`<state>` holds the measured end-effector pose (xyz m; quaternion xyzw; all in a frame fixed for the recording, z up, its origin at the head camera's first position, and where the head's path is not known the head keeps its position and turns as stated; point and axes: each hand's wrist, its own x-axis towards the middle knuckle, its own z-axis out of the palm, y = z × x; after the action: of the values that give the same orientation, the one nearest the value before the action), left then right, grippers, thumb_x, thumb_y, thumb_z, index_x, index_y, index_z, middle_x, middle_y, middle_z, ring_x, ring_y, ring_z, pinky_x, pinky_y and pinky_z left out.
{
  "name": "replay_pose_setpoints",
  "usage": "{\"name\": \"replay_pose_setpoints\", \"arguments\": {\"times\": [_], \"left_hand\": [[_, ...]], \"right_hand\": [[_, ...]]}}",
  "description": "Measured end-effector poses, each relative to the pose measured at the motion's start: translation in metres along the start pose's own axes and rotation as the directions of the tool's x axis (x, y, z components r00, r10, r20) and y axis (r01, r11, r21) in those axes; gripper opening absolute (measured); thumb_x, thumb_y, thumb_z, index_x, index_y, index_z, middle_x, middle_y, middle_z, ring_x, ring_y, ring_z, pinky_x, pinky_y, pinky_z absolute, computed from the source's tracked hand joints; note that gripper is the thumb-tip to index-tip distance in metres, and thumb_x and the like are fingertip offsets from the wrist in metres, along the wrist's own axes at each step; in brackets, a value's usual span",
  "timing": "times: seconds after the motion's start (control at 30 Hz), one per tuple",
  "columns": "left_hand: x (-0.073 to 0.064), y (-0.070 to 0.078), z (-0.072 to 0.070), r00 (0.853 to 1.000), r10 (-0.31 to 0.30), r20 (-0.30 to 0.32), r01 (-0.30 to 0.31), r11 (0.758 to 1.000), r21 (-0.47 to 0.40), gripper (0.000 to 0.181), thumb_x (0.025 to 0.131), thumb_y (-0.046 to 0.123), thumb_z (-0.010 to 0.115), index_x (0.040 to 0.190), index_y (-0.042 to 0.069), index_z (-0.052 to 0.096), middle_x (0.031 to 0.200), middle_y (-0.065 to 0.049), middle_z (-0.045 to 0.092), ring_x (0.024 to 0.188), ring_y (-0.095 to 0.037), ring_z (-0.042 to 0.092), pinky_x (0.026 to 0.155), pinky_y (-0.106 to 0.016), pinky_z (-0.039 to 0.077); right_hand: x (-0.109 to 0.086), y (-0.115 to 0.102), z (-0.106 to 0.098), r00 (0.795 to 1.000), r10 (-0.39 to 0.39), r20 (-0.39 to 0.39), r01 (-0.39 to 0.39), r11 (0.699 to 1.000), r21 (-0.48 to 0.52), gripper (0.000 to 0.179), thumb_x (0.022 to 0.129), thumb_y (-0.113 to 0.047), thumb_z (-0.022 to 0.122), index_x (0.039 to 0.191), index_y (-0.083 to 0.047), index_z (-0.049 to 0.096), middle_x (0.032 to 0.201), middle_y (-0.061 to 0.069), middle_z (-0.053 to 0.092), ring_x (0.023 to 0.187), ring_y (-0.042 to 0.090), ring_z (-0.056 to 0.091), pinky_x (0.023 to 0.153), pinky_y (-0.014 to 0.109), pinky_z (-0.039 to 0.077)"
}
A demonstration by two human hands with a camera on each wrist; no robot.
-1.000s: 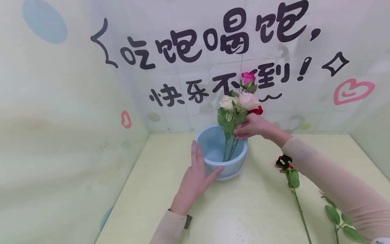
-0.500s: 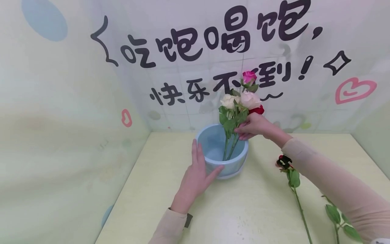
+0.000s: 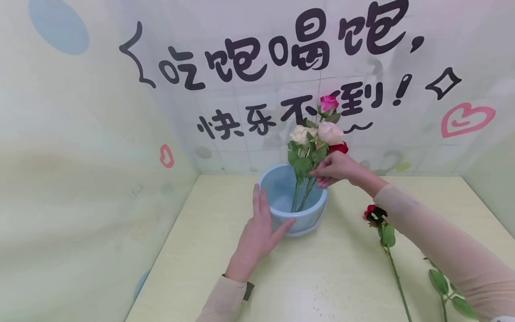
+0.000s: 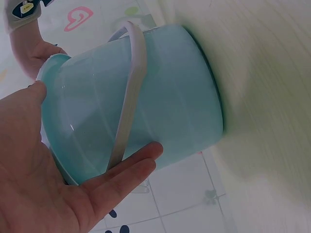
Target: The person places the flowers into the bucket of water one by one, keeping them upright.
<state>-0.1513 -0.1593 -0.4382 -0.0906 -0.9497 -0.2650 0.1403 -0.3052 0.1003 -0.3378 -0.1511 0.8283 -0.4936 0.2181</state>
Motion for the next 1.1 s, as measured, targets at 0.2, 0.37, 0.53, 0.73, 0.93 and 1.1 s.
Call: {"name": "replay_pose_setpoints", "arguments": {"times": [0.2, 0.37, 0.53, 0.73, 0.93, 1.1], "left_hand": [[0.0, 0.0, 0.001, 1.0, -0.007, 0.009, 0.007, 1.0, 0.002, 0.115, 0.098, 0.075, 0.055, 0.169, 0.0, 0.002, 0.177, -0.011, -0.01, 0.075, -0.029, 0.071, 0.062, -0.034, 0.058], [0.0, 0.0, 0.003, 1.0, 0.004, 0.001, -0.004, 1.0, 0.004, 0.115, 0.098, 0.074, 0.056, 0.169, 0.001, 0.002, 0.177, -0.011, -0.01, 0.07, -0.027, 0.069, 0.058, -0.03, 0.054], [0.001, 0.0, 0.003, 1.0, 0.011, -0.012, -0.011, 1.0, 0.002, 0.116, 0.098, 0.074, 0.056, 0.169, 0.002, 0.001, 0.177, -0.011, -0.009, 0.063, -0.023, 0.065, 0.054, -0.027, 0.05], [0.0, 0.001, 0.002, 1.0, -0.002, -0.003, 0.002, 1.0, 0.014, 0.116, 0.098, 0.073, 0.058, 0.168, 0.0, 0.002, 0.177, -0.01, -0.011, 0.061, -0.021, 0.062, 0.052, -0.026, 0.048], [0.001, 0.001, 0.004, 1.0, 0.017, -0.017, -0.017, 1.0, 0.011, 0.114, 0.099, 0.069, 0.06, 0.167, -0.003, 0.005, 0.177, -0.012, -0.01, 0.06, -0.023, 0.063, 0.052, -0.027, 0.049], [0.003, 0.0, 0.001, 0.999, 0.025, -0.026, -0.025, 1.0, 0.008, 0.113, 0.099, 0.069, 0.06, 0.167, -0.003, 0.005, 0.177, -0.012, -0.01, 0.058, -0.02, 0.06, 0.05, -0.026, 0.047]], "right_hand": [[-0.014, 0.0, -0.007, 0.998, -0.066, 0.015, 0.067, 0.996, -0.055, 0.033, 0.101, -0.02, 0.076, 0.114, 0.01, 0.071, 0.09, 0.014, 0.077, 0.079, 0.024, 0.077, 0.072, 0.037, 0.064], [-0.045, -0.004, -0.016, 0.982, -0.186, -0.028, 0.172, 0.95, -0.262, 0.032, 0.103, -0.029, 0.072, 0.114, 0.002, 0.074, 0.097, 0.011, 0.077, 0.086, 0.026, 0.075, 0.072, 0.038, 0.063], [-0.079, 0.011, -0.019, 0.916, -0.338, -0.217, 0.205, 0.857, -0.472, 0.035, 0.103, -0.035, 0.072, 0.114, -0.002, 0.07, 0.103, 0.01, 0.072, 0.094, 0.027, 0.067, 0.081, 0.042, 0.057], [-0.119, 0.055, -0.009, 0.893, -0.203, -0.401, -0.073, 0.815, -0.575, 0.082, 0.099, -0.053, 0.069, 0.132, 0.018, 0.046, 0.125, 0.036, 0.05, 0.114, 0.054, 0.046, 0.086, 0.064, 0.049], [-0.153, 0.107, -0.002, 0.918, -0.066, -0.39, -0.202, 0.769, -0.607, 0.083, 0.097, -0.042, 0.075, 0.122, 0.029, 0.039, 0.114, 0.047, 0.044, 0.101, 0.059, 0.046, 0.072, 0.062, 0.049], [-0.165, 0.138, 0.001, 0.959, 0.012, -0.283, -0.182, 0.791, -0.584, 0.064, 0.096, -0.039, 0.076, 0.095, 0.018, 0.046, 0.089, 0.031, 0.05, 0.075, 0.034, 0.048, 0.063, 0.043, 0.045]]}}
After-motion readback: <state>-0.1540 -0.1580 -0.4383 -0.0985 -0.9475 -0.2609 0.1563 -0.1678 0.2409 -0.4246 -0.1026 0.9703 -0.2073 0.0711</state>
